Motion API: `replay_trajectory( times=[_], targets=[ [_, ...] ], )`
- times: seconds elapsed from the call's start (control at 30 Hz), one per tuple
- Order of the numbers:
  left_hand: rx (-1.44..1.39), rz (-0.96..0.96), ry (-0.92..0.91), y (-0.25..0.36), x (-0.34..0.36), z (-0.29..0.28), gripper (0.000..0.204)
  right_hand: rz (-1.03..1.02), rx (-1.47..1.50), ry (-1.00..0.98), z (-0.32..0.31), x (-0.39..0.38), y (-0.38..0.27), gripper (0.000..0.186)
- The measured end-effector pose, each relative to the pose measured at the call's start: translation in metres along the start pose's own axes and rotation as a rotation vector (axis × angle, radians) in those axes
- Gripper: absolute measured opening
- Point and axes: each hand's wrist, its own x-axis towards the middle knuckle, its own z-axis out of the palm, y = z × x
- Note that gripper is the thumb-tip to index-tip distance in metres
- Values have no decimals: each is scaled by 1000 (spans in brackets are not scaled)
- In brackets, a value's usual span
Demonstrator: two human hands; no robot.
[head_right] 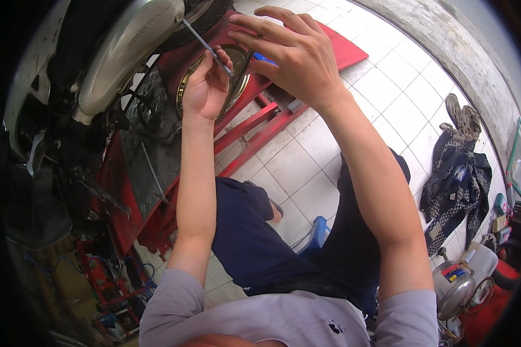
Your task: The person uses a T-handle wrench to loosen and remove a bolt from the motorcycle engine. They then use a long metal rod to manipulate a component inside the engine casing, followed by re-inserting and tightening the bolt with the wrench.
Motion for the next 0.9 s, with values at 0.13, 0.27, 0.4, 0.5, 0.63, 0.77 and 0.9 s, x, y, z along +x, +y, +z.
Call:
replay_trajectory(
  times=[0.13,0.27,0.4,0.5,0.63,0.77,0.9],
  targets=[
    [13,-4,-47,5,-3,1,22,38,-54,3,8,-17,8,48],
    [1,2,-32,2,-2,-1,22,123,-78,-60,7,-28,0,44],
    [32,-30,75,-5,-4,-9,20,135,-65,-167,2,-29,-9,37],
    [63,-8,114,-16,0,-2,17,174,-73,-272,6,-29,-29,44],
    [381,-75,122,-24,-2,5,20,288,127,-422,18,-32,-42,62],
    [748,-80,58,6,-2,-16,25,552,368,-360,19,-36,-31,47],
    [1490,79,336,32,-7,-78,23,752,399,-311,-2,-32,-14,34]
  ],
)
